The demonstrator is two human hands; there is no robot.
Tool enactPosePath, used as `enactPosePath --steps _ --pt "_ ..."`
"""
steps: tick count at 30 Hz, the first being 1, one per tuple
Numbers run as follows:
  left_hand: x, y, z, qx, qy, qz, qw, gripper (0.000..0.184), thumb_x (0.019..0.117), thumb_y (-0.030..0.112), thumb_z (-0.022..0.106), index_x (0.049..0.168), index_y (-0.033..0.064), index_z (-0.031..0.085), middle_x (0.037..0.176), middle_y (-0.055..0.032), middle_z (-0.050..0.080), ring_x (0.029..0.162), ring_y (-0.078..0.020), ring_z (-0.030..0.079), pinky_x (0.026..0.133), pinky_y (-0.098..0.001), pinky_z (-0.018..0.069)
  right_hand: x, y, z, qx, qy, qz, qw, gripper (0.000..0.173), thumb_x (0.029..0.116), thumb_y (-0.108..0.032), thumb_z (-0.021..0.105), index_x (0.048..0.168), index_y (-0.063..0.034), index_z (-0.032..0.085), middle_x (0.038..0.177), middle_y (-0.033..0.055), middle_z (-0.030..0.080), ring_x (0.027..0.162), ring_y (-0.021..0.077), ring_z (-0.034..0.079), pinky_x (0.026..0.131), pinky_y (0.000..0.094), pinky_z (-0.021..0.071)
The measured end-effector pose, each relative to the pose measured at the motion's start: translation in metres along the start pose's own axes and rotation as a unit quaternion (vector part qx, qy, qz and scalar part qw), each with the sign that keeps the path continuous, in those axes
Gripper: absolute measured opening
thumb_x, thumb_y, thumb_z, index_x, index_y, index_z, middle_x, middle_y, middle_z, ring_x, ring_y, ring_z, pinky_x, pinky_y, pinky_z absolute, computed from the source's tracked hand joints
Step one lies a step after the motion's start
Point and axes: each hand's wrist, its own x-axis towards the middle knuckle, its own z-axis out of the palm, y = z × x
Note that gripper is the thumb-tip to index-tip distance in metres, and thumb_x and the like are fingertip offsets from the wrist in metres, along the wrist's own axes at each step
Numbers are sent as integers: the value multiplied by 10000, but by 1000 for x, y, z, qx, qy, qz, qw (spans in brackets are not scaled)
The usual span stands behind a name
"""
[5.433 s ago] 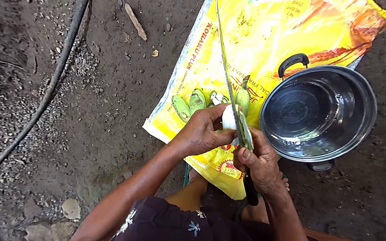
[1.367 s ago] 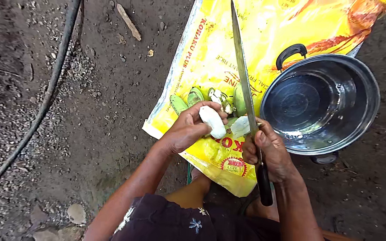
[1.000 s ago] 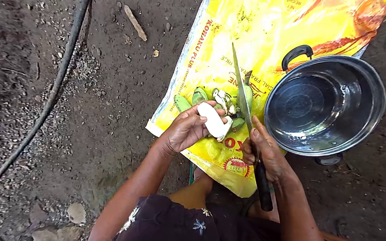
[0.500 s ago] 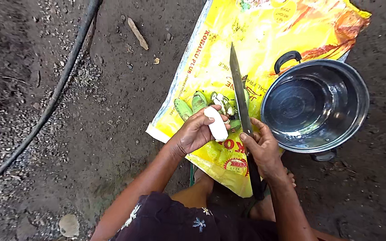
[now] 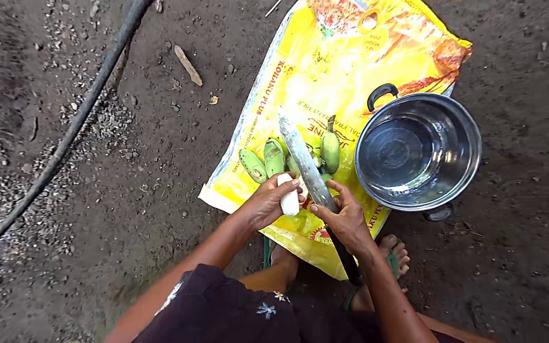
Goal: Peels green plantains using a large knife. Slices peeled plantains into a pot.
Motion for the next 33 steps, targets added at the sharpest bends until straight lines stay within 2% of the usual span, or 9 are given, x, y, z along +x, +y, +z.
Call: enactPosePath --steps 6,11,12,15,19,21,24,27,33 --pt "-49 98 -12 301 -62 -38 951 352 1083 150 350 1407 61 454 1076 -137 677 920 -217 714 819 -360 603 33 -50 -23 -15 -57 -25 998 686 838 -148 838 1441 -74 518 971 130 681 757 180 642 674 363 554" --pt "-65 193 59 633 -115 42 764 302 1091 275 438 1186 81 650 999 -72 705 864 -171 694 753 -340 589 27 -173 -76 -169 -69 -118 976 566 957 -165 712 1473 -112 485 1146 117 688 954 196 673 886 412 543" --pt "-61 200 76 648 -118 62 750 313 1092 273 429 1171 71 656 1008 -68 689 873 -158 683 768 -336 586 27 -182 -95 -190 -52 -175 965 525 952 -180 709 1437 -119 517 1092 79 703 879 149 691 798 353 584" --pt "-19 187 110 523 -132 159 827 274 1082 232 415 1124 68 631 905 -40 635 762 -124 635 682 -289 559 3 -191 -155 -199 -19 -247 948 471 982 -239 663 1430 -182 529 996 -5 710 686 67 639 578 235 541" --pt "32 91 137 37 -258 245 934 542 1096 517 179 1321 173 531 797 17 548 638 -92 535 590 -244 497 -43 -168 -196 -186 16 -235 954 464 1000 -259 607 1457 -240 532 855 13 661 576 119 587 491 277 516" --pt "32 48 150 -173 -267 182 930 574 1044 644 203 1203 235 573 751 33 557 609 -80 559 563 -228 510 -49 -141 -199 -165 17 -215 962 481 948 -278 650 1421 -229 572 842 1 650 571 116 578 496 291 523" --pt "23 23 162 -345 -200 131 908 479 1077 500 237 1089 156 570 791 -37 625 689 -165 663 664 -302 590 -59 -115 -202 -206 -7 -214 955 537 884 -378 695 1386 -208 610 928 -66 691 672 36 637 580 234 563" --pt "8 27 185 -409 -148 121 892 421 1088 431 299 1027 127 585 834 -58 648 738 -161 685 692 -295 598 -75 -99 -214 -241 -46 -253 936 528 908 -456 671 1362 -189 629 1001 -100 714 805 -32 662 691 163 569" --pt "-11 11 207 -444 -159 75 878 411 1078 424 286 1137 171 605 922 -43 658 782 -175 687 696 -298 589 -92 -77 -208 -273 -72 -357 891 526 941 -380 636 1358 -59 632 1115 42 715 891 -25 643 766 139 537"
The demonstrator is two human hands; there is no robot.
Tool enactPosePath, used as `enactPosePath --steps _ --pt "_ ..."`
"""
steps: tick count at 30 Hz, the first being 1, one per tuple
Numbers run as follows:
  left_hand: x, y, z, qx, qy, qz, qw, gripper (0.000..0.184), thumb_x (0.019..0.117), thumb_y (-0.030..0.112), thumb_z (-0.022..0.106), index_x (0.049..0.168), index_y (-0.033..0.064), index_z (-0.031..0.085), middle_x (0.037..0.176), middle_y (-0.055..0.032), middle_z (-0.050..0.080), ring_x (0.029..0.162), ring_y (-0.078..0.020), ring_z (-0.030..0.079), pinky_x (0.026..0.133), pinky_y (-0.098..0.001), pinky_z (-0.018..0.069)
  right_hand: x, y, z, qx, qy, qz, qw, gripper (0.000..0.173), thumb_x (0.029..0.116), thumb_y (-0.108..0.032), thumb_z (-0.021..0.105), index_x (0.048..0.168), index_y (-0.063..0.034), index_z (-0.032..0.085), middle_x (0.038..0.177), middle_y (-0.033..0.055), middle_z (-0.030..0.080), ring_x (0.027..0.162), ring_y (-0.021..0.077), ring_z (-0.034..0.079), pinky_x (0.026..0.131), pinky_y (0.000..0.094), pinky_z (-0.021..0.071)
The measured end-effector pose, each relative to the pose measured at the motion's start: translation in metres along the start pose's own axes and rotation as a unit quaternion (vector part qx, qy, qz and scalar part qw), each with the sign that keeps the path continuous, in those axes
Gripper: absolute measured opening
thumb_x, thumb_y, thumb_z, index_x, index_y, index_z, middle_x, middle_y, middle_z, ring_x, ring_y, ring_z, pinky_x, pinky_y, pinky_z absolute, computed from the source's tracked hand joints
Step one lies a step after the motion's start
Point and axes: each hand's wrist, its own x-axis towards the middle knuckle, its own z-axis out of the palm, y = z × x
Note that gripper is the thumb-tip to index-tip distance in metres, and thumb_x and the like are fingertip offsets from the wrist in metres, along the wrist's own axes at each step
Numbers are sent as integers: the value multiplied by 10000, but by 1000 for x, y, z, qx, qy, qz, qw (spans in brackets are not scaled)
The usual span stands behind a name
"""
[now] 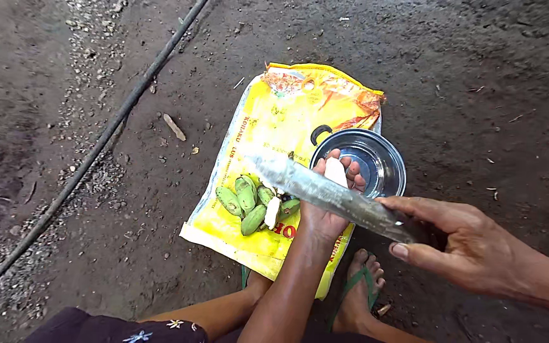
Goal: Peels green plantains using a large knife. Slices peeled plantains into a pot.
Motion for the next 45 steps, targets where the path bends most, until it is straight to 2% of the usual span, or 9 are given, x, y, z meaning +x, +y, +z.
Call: enactPosePath --steps 6,12,19,23,28,33,36,38,45 --pt "2 -12 -4 64 -77 -36 994 410 1084 344 226 1196 186 587 914 -25 638 786 -173 674 733 -312 590 -18 -1 14 12 23 -15 1000 530 940 -376 663 1310 -10 563 976 54 707 824 -9 653 719 144 546" --pt "-7 -21 12 58 -20 -10 998 423 1082 309 195 1166 192 593 981 -40 656 775 -174 674 693 -308 585 -10 -6 22 -41 35 -70 996 517 949 -416 679 1253 -13 570 979 80 698 871 15 655 783 136 532" --pt "-12 -8 15 68 -42 12 997 400 1084 292 204 1163 197 584 949 -24 663 726 -148 671 652 -281 581 -2 -9 25 -46 43 -89 994 496 962 -405 674 1213 3 544 920 74 678 827 5 646 752 134 535" --pt "-12 1 12 109 4 46 993 355 1104 290 217 1173 196 552 918 -6 646 687 -127 654 615 -258 564 -3 -13 25 -45 33 -99 993 408 958 -361 694 1107 -11 548 896 85 640 760 8 605 683 115 502" --pt "8 58 -19 112 47 150 981 277 1095 280 275 1147 143 510 788 -14 622 643 -124 644 623 -263 567 0 -8 29 -9 -12 -94 995 275 946 -282 714 918 -30 610 884 81 610 845 36 590 745 122 468" --pt "13 118 -54 -22 145 300 943 175 1087 245 347 990 162 467 752 2 553 591 -97 588 562 -234 545 11 -10 41 63 -92 -32 993 321 917 -271 744 1093 -27 633 888 21 641 729 -46 548 654 94 454" --pt "12 131 -71 -37 174 319 931 166 1081 242 344 976 176 454 749 1 521 603 -110 559 580 -254 526 14 -14 51 76 -166 20 983 621 908 -341 744 1395 0 565 968 70 719 815 20 645 754 175 537" --pt "14 134 -76 -40 171 314 933 176 1083 243 341 971 168 453 752 -1 514 602 -107 554 580 -249 529 16 -17 55 67 -208 43 975 758 898 -391 736 1490 5 478 982 81 732 830 46 664 778 208 550" --pt "25 118 -66 -60 145 273 949 154 1087 234 355 1021 148 464 805 -24 545 637 -123 580 596 -265 542 27 -20 49 102 -244 57 963 598 903 -385 733 1362 -21 616 1013 47 725 891 -10 653 805 155 533"
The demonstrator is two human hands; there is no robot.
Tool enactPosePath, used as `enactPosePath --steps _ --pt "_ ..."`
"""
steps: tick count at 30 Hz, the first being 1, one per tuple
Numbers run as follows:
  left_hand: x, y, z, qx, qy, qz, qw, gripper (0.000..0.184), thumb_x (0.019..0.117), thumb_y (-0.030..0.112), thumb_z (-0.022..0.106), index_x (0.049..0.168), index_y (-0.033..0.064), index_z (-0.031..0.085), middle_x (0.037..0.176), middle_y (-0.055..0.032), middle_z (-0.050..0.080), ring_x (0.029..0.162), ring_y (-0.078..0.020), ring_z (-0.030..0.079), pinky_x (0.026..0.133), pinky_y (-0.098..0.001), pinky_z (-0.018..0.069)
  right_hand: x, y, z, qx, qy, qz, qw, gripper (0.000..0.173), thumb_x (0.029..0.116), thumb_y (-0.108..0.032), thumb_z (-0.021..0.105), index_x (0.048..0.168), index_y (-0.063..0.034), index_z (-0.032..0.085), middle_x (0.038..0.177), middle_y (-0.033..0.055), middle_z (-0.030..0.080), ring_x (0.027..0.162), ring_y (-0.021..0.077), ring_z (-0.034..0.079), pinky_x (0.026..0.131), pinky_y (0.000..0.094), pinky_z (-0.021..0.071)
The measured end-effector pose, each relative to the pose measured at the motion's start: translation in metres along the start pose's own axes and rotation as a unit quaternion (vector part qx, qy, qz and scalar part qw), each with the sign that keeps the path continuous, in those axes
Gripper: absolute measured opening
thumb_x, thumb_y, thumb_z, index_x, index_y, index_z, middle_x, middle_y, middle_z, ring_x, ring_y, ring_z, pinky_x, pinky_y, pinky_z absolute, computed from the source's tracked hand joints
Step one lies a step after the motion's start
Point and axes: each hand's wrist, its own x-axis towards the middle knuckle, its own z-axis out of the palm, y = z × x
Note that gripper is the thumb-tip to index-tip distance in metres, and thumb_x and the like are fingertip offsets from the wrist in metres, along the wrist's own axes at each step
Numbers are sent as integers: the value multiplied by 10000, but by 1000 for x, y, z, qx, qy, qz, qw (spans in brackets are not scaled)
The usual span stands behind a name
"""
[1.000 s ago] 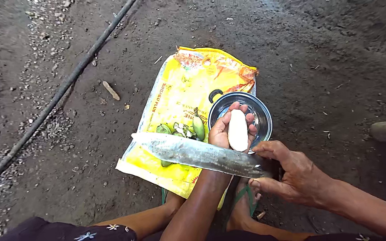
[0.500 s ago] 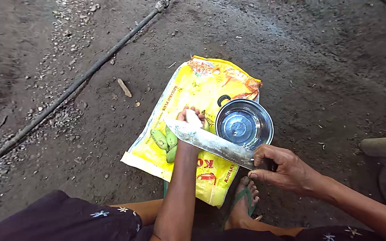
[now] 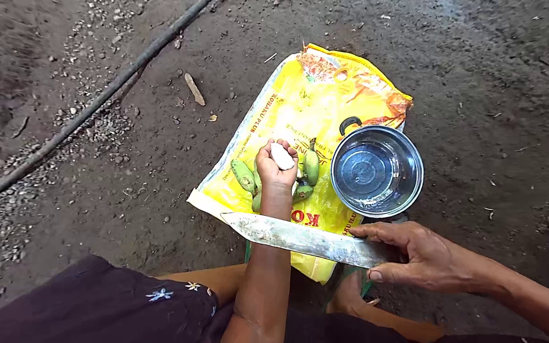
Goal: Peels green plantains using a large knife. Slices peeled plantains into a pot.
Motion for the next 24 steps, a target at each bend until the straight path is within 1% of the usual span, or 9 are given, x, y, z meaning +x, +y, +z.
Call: enactPosePath --steps 3,5,8,11,13,15,18,22,24 --pt "-14 -19 0 37 -35 -48 998 182 1093 292 351 1083 185 498 852 9 579 695 -87 617 647 -217 553 2 -1 -6 74 3 -3 997 556 908 -362 726 1338 -38 588 1011 -22 726 906 -32 668 802 153 558" --pt "-19 -37 7 31 -44 -89 995 214 1081 289 351 1126 165 519 876 -14 611 696 -105 636 637 -234 559 0 2 -18 103 27 -17 994 502 925 -357 709 1321 -71 592 1013 -42 720 906 -15 675 783 170 573" --pt "-29 -60 13 50 -96 -179 978 309 1073 329 297 1210 186 534 946 -9 638 733 -108 656 664 -243 568 -4 11 -38 70 86 -26 993 519 950 -410 675 1352 -93 589 1005 -56 717 869 -20 670 736 158 570" --pt "-38 -81 21 50 -124 -252 958 338 1064 293 276 1157 171 577 920 -32 665 743 -139 685 672 -267 590 -10 27 -45 4 145 -53 988 581 951 -422 676 1394 -64 557 948 -21 708 811 -31 648 710 144 555" --pt "-51 -92 33 87 -83 -261 958 322 1076 257 282 1181 137 562 910 -62 672 736 -158 697 660 -268 595 -10 39 -35 -14 185 -78 980 593 942 -394 692 1399 -45 550 938 23 708 795 -24 641 715 145 550" --pt "-60 -100 40 116 -50 -266 956 308 1075 225 297 1211 102 545 923 -88 674 751 -181 707 668 -276 602 -3 52 -17 -15 230 -98 968 610 939 -360 708 1408 -8 539 979 78 720 832 11 660 764 170 560" --pt "-58 -109 35 163 -56 -274 946 324 1080 216 262 1225 105 529 983 -83 667 732 -177 693 641 -275 591 11 73 13 -3 307 -117 945 620 932 -314 729 1397 41 523 1048 120 724 923 26 676 854 168 554" --pt "-50 -121 21 151 -90 -290 941 368 1065 213 215 1198 151 552 1058 -67 687 737 -162 687 635 -274 577 11 84 17 0 348 -109 931 638 955 -350 698 1411 51 503 1059 126 716 921 19 669 858 159 548" --pt "-49 -125 20 155 -99 -292 938 366 1065 207 218 1181 161 562 1044 -59 688 741 -161 688 635 -276 577 9 85 13 3 349 -101 932 640 962 -368 690 1403 58 510 1070 125 718 937 16 671 865 154 545"
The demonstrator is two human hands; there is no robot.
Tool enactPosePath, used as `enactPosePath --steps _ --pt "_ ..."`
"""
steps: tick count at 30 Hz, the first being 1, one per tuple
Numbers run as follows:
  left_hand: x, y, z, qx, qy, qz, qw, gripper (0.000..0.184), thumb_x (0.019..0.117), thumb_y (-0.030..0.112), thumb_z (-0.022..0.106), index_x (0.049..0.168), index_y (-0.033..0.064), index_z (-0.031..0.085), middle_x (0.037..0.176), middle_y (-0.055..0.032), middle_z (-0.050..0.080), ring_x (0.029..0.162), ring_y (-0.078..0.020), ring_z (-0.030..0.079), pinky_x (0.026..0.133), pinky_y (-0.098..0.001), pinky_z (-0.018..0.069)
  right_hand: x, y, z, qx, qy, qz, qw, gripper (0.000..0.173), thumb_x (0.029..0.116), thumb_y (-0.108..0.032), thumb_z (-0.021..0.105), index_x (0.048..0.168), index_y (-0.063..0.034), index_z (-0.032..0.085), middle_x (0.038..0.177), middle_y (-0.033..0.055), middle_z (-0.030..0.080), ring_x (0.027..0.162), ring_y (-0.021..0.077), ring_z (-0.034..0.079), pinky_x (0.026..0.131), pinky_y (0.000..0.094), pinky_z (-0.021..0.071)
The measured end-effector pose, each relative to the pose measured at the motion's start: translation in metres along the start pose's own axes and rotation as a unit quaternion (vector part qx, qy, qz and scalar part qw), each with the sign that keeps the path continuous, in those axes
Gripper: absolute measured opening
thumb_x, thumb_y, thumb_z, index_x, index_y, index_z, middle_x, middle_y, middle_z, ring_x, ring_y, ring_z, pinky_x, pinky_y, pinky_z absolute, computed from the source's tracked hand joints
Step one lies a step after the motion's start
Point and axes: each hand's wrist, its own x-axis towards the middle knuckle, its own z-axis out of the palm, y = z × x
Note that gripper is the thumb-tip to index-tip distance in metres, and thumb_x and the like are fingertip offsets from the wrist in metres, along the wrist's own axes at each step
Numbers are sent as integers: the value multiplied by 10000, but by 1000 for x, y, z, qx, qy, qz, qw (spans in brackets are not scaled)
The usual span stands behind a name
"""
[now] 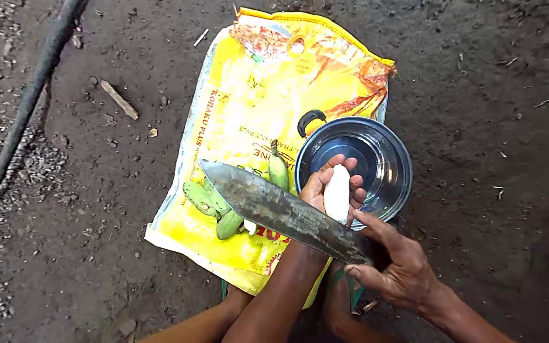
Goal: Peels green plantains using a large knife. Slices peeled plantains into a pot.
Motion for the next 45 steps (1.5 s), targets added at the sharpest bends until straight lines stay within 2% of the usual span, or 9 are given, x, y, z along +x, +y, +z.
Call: enactPosePath --steps 4,10,15,18,24,34,40,45 --pt "2 -6 -2 12 -11 14 1000 350 1063 194 240 1186 159 566 1033 -47 683 781 -157 694 680 -272 586 -1 4 1 30 5 18 999 633 968 -365 677 1399 70 517 1078 125 718 933 12 672 856 160 554" --pt "2 -7 -1 7 4 25 1000 343 1052 183 232 1180 164 550 1007 -40 670 771 -147 683 681 -262 578 -3 1 3 48 0 26 999 655 974 -371 672 1419 79 500 1061 126 720 906 11 671 832 157 557" --pt "-4 -5 -2 13 -13 28 999 345 1059 202 233 1168 172 559 997 -30 664 774 -138 678 684 -250 574 -5 -3 5 48 -1 26 998 651 977 -386 661 1413 75 511 1028 115 715 859 -1 655 788 143 550" --pt "-8 -4 -1 18 -13 27 999 349 1061 201 222 1160 176 556 987 -22 661 751 -123 668 661 -237 564 -6 -5 6 46 -3 20 999 647 975 -375 662 1407 83 514 1051 122 717 880 -2 657 816 143 547" --pt "-12 -4 -1 11 -12 22 1000 326 1060 186 239 1126 177 558 953 -21 663 711 -115 659 634 -227 560 -8 -9 8 38 -8 19 999 662 980 -393 653 1421 78 506 996 115 711 853 0 644 800 140 537" --pt "-16 -10 -5 62 -35 70 995 349 1061 177 202 1147 180 540 959 -15 670 719 -102 660 663 -218 561 -13 -8 11 62 -5 26 998 652 990 -412 638 1429 49 497 947 83 702 842 -14 641 790 136 537" --pt "-15 -15 -11 73 -58 96 991 355 1043 175 211 1150 202 548 979 1 651 736 -87 649 665 -207 556 -17 -6 13 81 4 40 996 645 988 -414 646 1419 44 500 981 87 713 861 -6 659 792 152 555" --pt "-9 -16 -11 60 -72 101 990 356 1013 134 207 1089 204 548 964 8 667 730 -93 665 663 -222 572 -16 -5 14 72 14 39 997 636 980 -411 660 1400 42 509 957 78 714 847 -5 660 776 155 559"
